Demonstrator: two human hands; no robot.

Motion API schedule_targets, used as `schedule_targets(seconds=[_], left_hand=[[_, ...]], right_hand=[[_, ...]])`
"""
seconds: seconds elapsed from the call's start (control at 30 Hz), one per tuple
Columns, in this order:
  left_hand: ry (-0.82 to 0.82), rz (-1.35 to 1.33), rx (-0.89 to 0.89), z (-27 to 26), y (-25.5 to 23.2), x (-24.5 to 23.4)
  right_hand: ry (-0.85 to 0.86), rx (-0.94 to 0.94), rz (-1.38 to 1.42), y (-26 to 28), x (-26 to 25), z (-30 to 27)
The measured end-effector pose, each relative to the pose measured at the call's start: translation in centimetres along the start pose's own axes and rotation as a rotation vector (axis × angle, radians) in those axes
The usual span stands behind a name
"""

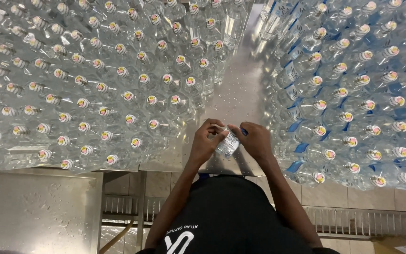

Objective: The person stands at a stainless steel table covered with rows of clear plastic water bottles. They repeatedly pick up small blue and white labels from a pile, apply them to the caps of the bottles, and place the labeled bottles back into the rows. The process is repetitive and involves handling the bottles and labels by hand.

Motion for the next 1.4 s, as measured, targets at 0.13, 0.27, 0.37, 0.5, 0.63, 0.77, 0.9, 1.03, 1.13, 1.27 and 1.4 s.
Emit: schedule_targets(seconds=[0.13,0.27,0.37,0.5,0.63,0.77,0.9,1.03,1.13,1.27,1.4], left_hand=[[0.044,-0.284,-0.05,0.4,2.9,-0.8],[0.009,-0.528,-0.16,0.1,5.4,-1.4],[-0.02,-0.555,-0.206,-0.1,6.7,-2.5],[-0.087,-0.398,-0.164,-1.0,4.6,-4.6],[-0.111,-0.326,-0.111,-2.1,3.8,-7.2],[-0.121,-0.463,-0.287,-3.1,8.6,-8.8],[0.032,-0.677,-0.318,-3.4,8.9,-7.8],[0.152,-0.715,-0.263,-2.6,6.4,-5.7],[0.309,-0.633,-0.351,-1.8,5.7,-3.9],[0.301,-0.682,-0.405,-1.5,4.8,-2.5],[0.297,-0.992,-0.408,-2.3,4.6,-2.3]], right_hand=[[0.098,0.058,0.106,-1.3,2.4,0.9],[0.275,0.127,0.236,-0.7,3.7,2.9],[0.246,0.205,0.322,-3.0,4.6,8.1],[-0.173,0.189,0.381,-8.9,6.4,20.5],[-0.247,0.085,0.421,-11.6,9.6,32.2],[-0.202,0.08,0.447,-12.5,12.7,36.5],[-0.298,-0.046,0.421,-11.8,11.4,35.0],[-0.219,0.0,0.486,-15.1,13.9,34.0],[-0.147,0.132,0.493,-14.2,14.5,34.7],[-0.226,0.114,0.454,-14.2,15.4,36.4],[-0.244,0.049,0.418,-14.5,15.6,36.0]])
Point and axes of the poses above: each hand's wrist, its own z-axis towards the middle knuckle, its own x-axis out of the palm, y = z × x, the point moved 5 cm from there along z, towards the middle knuckle, and after that the axes turned 7 degrees about -y, right-handed, at the moved point
